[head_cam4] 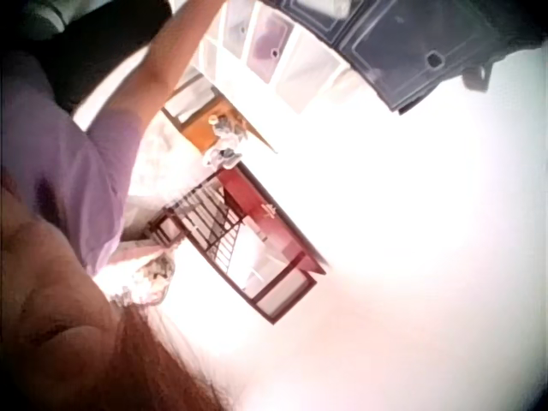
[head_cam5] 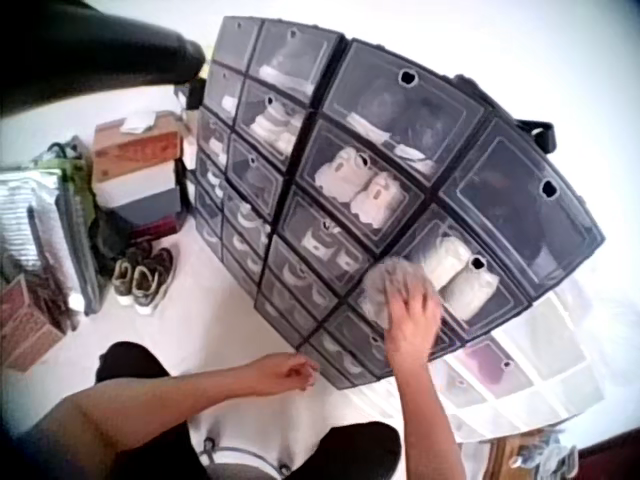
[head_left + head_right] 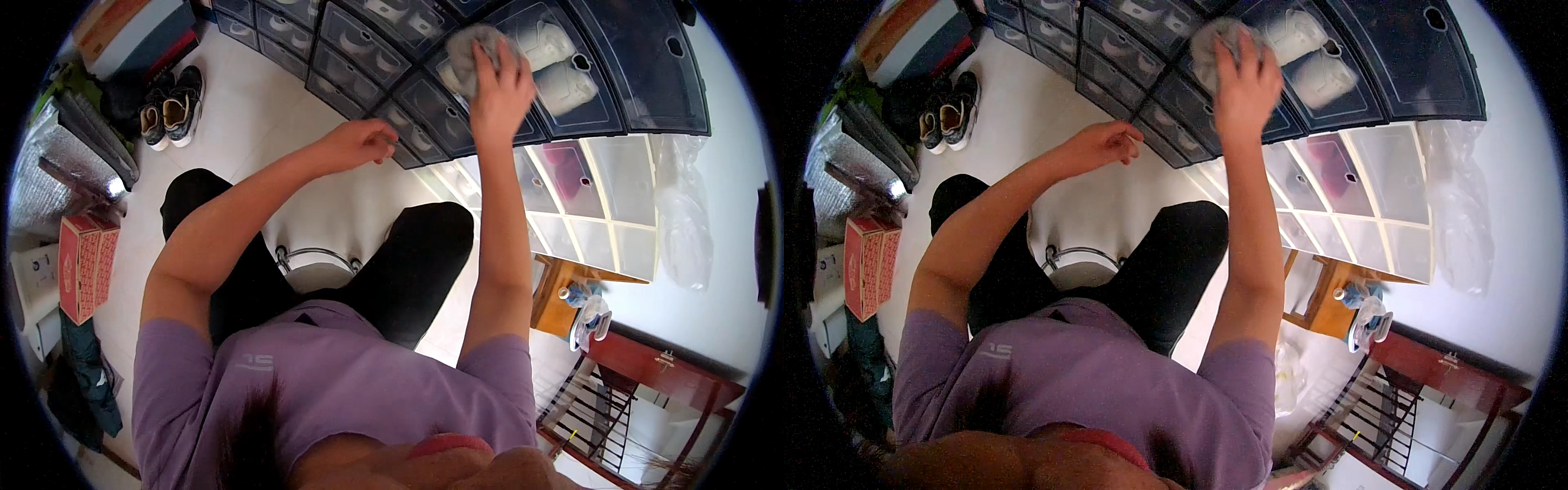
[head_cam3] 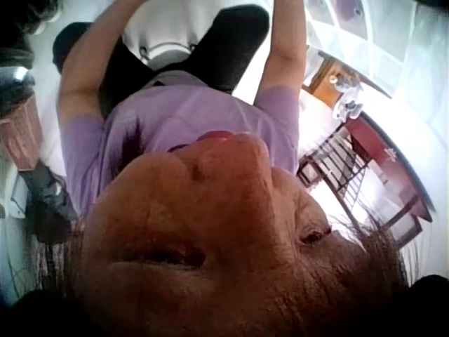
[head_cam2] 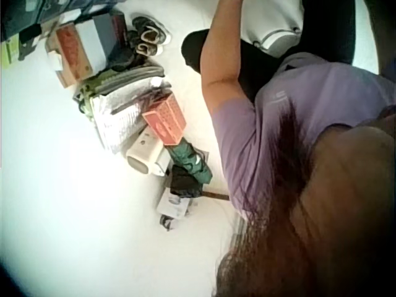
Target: The person wipes the exterior surfaces of multiple plastic shoe boxes using a grey cloth. They move between different stacks of boxes, wiping the lids and sides while sitting on a stool.
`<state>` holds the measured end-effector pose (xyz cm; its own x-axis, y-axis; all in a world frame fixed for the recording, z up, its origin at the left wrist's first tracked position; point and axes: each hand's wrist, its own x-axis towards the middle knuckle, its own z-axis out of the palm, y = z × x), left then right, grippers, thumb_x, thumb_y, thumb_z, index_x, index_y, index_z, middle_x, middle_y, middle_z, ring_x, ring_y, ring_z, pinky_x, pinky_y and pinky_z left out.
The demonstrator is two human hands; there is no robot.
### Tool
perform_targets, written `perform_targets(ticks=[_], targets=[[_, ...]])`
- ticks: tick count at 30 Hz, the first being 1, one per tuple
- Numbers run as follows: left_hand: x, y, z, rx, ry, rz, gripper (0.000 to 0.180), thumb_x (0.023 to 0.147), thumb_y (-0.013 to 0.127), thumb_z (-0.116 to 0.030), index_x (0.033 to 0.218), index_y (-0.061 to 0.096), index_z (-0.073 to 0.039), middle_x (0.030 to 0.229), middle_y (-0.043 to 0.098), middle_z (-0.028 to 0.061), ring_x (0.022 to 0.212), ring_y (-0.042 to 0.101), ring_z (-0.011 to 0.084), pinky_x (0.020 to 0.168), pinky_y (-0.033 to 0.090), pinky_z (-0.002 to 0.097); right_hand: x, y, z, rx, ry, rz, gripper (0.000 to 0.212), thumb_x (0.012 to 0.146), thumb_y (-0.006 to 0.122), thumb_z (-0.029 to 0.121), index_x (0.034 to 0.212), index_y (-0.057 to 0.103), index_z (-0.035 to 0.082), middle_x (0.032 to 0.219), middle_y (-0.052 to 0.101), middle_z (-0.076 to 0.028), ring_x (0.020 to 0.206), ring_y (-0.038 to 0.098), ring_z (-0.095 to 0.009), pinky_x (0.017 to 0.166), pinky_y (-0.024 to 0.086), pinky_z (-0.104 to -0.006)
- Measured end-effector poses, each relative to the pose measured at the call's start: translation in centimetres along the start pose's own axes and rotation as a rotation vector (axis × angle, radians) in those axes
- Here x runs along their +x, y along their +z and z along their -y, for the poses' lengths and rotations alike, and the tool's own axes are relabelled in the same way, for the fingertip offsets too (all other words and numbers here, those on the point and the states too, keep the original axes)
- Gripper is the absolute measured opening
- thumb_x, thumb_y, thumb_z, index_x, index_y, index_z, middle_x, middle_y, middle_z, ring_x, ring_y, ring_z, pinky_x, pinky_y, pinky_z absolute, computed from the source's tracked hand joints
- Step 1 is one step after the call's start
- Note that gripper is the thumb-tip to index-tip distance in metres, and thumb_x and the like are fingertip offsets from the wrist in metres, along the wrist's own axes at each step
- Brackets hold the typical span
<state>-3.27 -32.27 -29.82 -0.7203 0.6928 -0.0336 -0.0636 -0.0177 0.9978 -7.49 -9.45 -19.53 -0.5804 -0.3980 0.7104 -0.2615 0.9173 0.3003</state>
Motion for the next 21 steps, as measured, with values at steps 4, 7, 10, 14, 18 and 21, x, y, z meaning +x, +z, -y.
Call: perform_targets(ticks=[4, 7, 10, 14, 18, 21], targets=[[0.7, 0.3, 0.2, -0.042, -0.006, -0.01, 0.032, 0.087, 0.06, -0.021, 0.109, 0.056, 0.001, 0.089, 0.064, 0.0095, 0.079, 0.062, 0.0156, 0.075, 0.048, 0.0294, 2.1, 2.1, 1.3, -0.001, -0.029, -0.061, 0.054, 0.07, 0.056, -0.002, 0.117, 0.061, 0.023, 0.128, 0.05, -0.004, 0.112, 0.047, -0.035, 0.092, 0.039, -0.0441], [0.7, 0.2, 0.0, 0.01, -0.046, 0.016, 0.03, 0.09, 0.056, -0.014, 0.115, 0.052, 0.001, 0.092, 0.063, 0.0078, 0.084, 0.061, 0.0154, 0.077, 0.048, 0.0283, -0.3, 0.4, -0.5, -0.081, -0.092, 0.111, 0.039, 0.078, 0.054, 0.01, 0.114, 0.061, 0.021, 0.13, 0.049, -0.003, 0.113, 0.046, -0.035, 0.088, 0.041, -0.0458], [0.2, 0.4, -1.6, 0.056, -0.048, 0.042, 0.032, 0.089, 0.059, -0.018, 0.115, 0.053, 0.0, 0.093, 0.063, 0.0083, 0.085, 0.06, 0.0153, 0.077, 0.048, 0.0291, -6.1, -3.1, -3.3, -0.163, -0.029, 0.208, 0.046, 0.076, 0.055, 0.004, 0.118, 0.061, 0.023, 0.131, 0.05, -0.003, 0.112, 0.048, -0.036, 0.092, 0.04, -0.0448], [-0.7, 0.8, -2.0, 0.11, -0.013, 0.08, 0.032, 0.089, 0.06, -0.02, 0.114, 0.054, -0.001, 0.094, 0.063, 0.0088, 0.085, 0.06, 0.0151, 0.077, 0.047, 0.0295, -13.4, -6.8, -4.7, -0.18, 0.041, 0.37, 0.046, 0.074, 0.057, 0.0, 0.116, 0.063, 0.019, 0.129, 0.051, -0.005, 0.112, 0.047, -0.034, 0.094, 0.04, -0.0445], [-1.0, 0.4, -1.8, 0.205, -0.002, 0.08, 0.03, 0.088, 0.06, -0.017, 0.113, 0.054, -0.001, 0.092, 0.062, 0.0089, 0.084, 0.059, 0.0149, 0.077, 0.047, 0.0296, -12.5, -8.4, -3.3, -0.07, 0.112, 0.285, 0.054, 0.066, 0.062, -0.006, 0.116, 0.063, 0.016, 0.13, 0.048, -0.009, 0.115, 0.044, -0.035, 0.098, 0.037, -0.0438], [-0.5, 0.1, -1.3, 0.155, -0.046, 0.061, 0.029, 0.088, 0.059, -0.015, 0.113, 0.054, -0.002, 0.092, 0.062, 0.0089, 0.084, 0.059, 0.0149, 0.078, 0.048, 0.0291, -7.2, -9.7, -2.6, -0.101, 0.096, 0.102, 0.056, 0.066, 0.062, -0.007, 0.117, 0.063, 0.016, 0.131, 0.047, -0.009, 0.115, 0.044, -0.035, 0.099, 0.036, -0.0439]])
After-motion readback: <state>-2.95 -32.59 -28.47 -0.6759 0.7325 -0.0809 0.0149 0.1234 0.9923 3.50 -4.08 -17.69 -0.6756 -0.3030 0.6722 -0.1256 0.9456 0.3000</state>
